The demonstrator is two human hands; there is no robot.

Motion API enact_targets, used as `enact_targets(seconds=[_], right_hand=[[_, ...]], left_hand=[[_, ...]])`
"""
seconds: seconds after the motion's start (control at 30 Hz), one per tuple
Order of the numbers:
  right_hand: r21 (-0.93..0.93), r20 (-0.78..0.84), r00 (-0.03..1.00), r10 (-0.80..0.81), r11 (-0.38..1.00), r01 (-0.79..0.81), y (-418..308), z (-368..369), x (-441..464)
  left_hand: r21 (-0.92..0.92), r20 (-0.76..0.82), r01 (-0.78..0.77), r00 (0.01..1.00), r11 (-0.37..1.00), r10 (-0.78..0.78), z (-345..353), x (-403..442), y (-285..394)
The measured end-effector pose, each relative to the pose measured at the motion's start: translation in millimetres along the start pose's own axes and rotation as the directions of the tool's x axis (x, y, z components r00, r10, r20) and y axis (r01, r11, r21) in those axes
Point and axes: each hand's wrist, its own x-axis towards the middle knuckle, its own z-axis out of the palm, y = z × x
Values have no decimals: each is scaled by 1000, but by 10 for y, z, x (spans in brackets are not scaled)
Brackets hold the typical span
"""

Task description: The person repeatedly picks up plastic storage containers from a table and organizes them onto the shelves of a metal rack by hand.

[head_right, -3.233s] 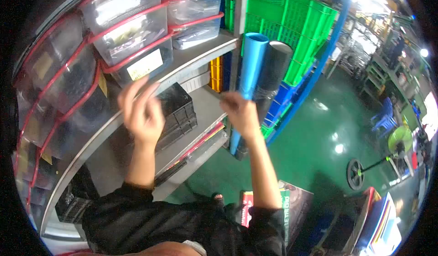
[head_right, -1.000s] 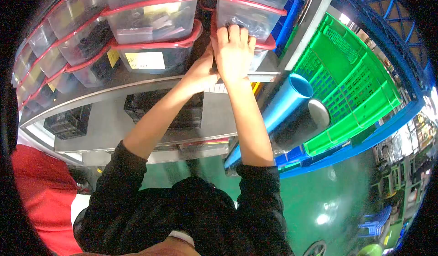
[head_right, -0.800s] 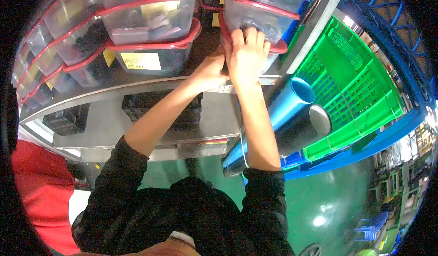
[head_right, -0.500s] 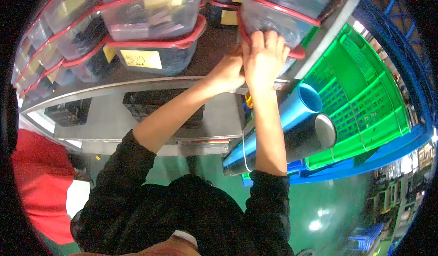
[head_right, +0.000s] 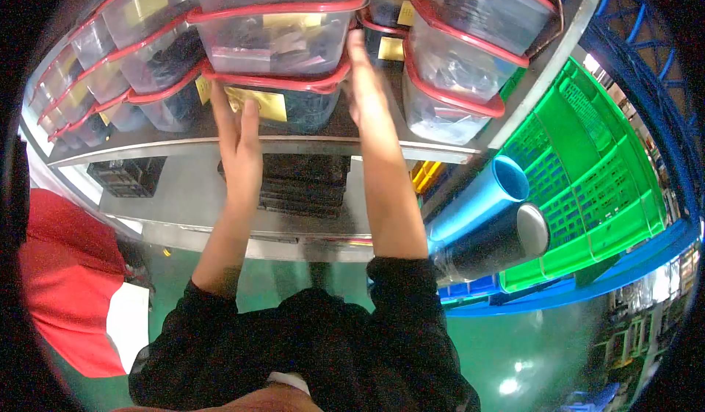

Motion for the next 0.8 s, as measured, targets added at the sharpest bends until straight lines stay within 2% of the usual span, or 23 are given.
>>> enact_targets(seconds=[0.07,0.1,0.17,0.2,0.23,0.27,0.33,0.37,0.4,0.47,0.53,0.57,0.67,0.7,0.73,0.8], right_hand=[[7,92,988,-121,993,120,109,-33,98],[-38,28,988,-154,987,155,130,-56,70],[-167,-147,961,-235,963,210,-15,94,-406],[-291,-165,937,-309,923,253,-60,123,-591],[-316,-179,916,-358,903,291,-42,130,-730],[-344,-190,895,-404,881,325,-15,113,-835],[-439,-124,851,-510,797,414,39,2,-970],[-481,-84,826,-557,749,456,47,-49,-1014],[-338,-17,835,-549,790,512,28,-92,-1041],[-421,67,793,-606,703,573,17,-198,-1059],[-602,67,804,-591,619,505,51,-293,-1080],[-681,67,809,-584,566,465,55,-319,-1094],[-963,-77,822,-564,255,85,-33,-217,-1192],[-978,-60,807,-587,195,69,-45,-195,-1191],[-989,-55,790,-611,144,43,-32,-177,-1183],[-989,5,723,-691,103,105,4,-187,-1173]], left_hand=[[70,7,55,998,996,-56,72,2,108],[104,6,80,997,991,-81,105,21,156],[-39,39,106,994,994,-105,105,111,120],[-108,63,126,991,986,-120,95,143,94],[-183,114,238,969,954,-220,60,171,123],[-374,147,295,955,879,-258,131,173,247],[-551,257,375,926,746,-276,191,220,69],[-589,259,368,929,719,-264,264,252,11],[-626,260,360,933,692,-250,356,286,-31],[-685,289,375,927,625,-239,462,302,-21],[-726,350,422,906,543,-237,526,330,30],[-753,337,447,893,482,-299,572,352,-29],[-752,488,527,849,395,-205,603,449,-295],[-755,459,505,863,418,-213,622,441,-248],[-748,494,536,844,392,-211,631,466,-306],[-748,607,599,792,286,-71,643,544,-419]])
